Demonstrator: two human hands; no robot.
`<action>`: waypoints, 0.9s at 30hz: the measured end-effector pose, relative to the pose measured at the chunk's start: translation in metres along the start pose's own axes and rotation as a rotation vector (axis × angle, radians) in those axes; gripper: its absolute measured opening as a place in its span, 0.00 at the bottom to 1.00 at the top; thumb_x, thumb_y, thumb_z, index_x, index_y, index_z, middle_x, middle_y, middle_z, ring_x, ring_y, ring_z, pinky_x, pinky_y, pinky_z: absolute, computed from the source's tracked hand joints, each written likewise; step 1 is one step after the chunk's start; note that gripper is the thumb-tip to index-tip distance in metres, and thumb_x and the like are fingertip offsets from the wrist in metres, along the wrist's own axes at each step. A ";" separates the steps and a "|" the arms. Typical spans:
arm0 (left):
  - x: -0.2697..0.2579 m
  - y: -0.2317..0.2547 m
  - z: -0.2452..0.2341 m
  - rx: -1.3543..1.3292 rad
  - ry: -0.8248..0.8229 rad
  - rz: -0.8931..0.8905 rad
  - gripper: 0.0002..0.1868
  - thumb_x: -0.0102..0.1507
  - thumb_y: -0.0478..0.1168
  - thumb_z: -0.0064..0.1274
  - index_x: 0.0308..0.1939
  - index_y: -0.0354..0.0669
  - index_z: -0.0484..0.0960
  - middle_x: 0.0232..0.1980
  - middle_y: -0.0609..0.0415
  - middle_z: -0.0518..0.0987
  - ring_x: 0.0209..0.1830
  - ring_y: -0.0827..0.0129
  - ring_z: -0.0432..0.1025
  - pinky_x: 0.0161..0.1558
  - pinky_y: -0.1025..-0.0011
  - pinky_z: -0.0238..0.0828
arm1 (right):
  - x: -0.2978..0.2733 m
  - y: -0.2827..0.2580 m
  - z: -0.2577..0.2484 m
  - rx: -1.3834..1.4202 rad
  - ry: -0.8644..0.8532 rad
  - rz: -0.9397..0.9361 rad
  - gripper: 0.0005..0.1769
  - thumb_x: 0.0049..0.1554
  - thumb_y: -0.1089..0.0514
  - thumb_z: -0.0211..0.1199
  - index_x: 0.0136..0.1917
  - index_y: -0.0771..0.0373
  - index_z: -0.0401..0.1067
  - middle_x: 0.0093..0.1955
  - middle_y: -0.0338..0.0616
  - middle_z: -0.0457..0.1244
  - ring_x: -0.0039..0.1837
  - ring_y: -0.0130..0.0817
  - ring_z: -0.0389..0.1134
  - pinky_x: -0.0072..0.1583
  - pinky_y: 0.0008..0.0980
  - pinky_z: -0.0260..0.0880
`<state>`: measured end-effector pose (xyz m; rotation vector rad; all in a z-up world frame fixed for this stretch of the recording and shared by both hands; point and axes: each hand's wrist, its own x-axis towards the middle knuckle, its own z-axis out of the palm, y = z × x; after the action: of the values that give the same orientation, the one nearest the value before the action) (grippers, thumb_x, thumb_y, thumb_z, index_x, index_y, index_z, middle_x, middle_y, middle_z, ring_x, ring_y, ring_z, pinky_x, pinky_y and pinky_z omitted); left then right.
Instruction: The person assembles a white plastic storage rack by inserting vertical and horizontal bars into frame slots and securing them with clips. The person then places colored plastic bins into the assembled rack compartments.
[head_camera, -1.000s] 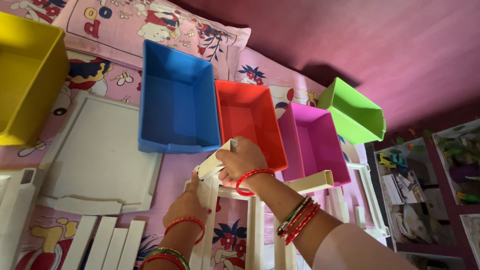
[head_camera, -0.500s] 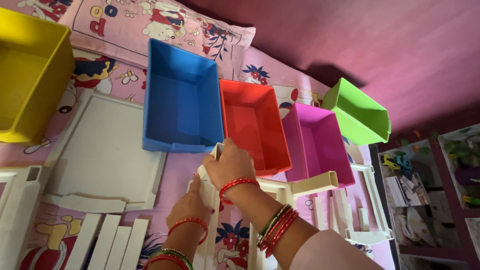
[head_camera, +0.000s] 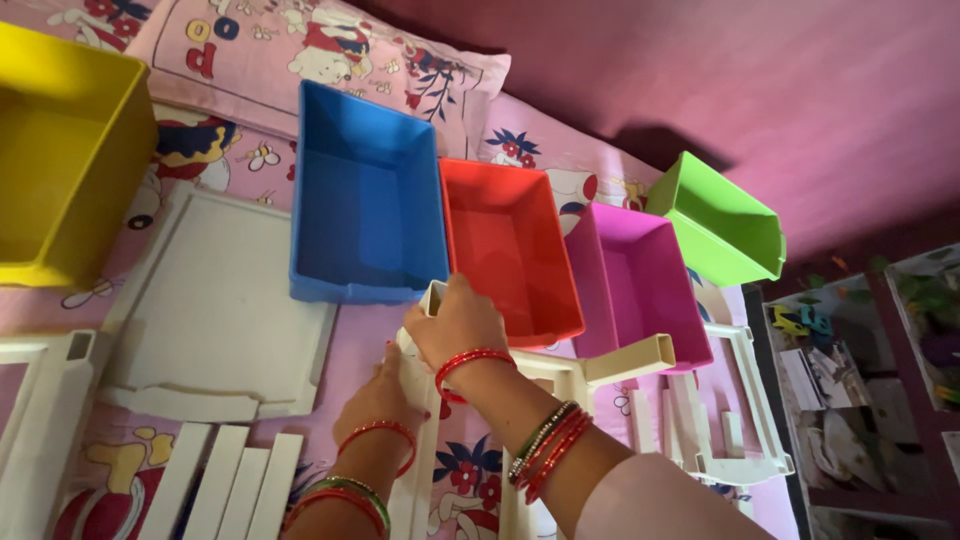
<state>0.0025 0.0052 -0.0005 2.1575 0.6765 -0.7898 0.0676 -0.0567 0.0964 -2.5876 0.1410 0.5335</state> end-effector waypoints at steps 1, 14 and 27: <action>0.001 -0.001 -0.001 -0.005 0.023 0.012 0.56 0.60 0.49 0.66 0.81 0.73 0.42 0.77 0.62 0.64 0.69 0.57 0.70 0.65 0.59 0.71 | -0.001 0.000 -0.001 0.023 -0.026 0.025 0.24 0.53 0.46 0.61 0.55 0.66 0.66 0.44 0.59 0.73 0.47 0.50 0.80 0.52 0.43 0.80; -0.023 0.008 -0.025 -0.063 0.343 0.180 0.58 0.58 0.54 0.65 0.82 0.61 0.40 0.81 0.44 0.54 0.71 0.48 0.66 0.69 0.61 0.66 | -0.041 0.045 -0.018 0.102 0.079 -0.167 0.45 0.48 0.46 0.71 0.74 0.59 0.58 0.64 0.46 0.68 0.61 0.41 0.72 0.63 0.37 0.70; -0.095 0.032 -0.003 -0.132 0.626 0.280 0.53 0.58 0.54 0.62 0.81 0.68 0.46 0.80 0.41 0.55 0.75 0.45 0.58 0.71 0.57 0.59 | -0.090 0.082 -0.051 0.204 0.275 -0.363 0.34 0.54 0.52 0.63 0.73 0.53 0.63 0.73 0.48 0.61 0.73 0.45 0.62 0.71 0.41 0.61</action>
<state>-0.0386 -0.0320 0.0829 2.3085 0.6803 0.0920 -0.0133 -0.1528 0.1368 -2.3958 -0.1726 0.0285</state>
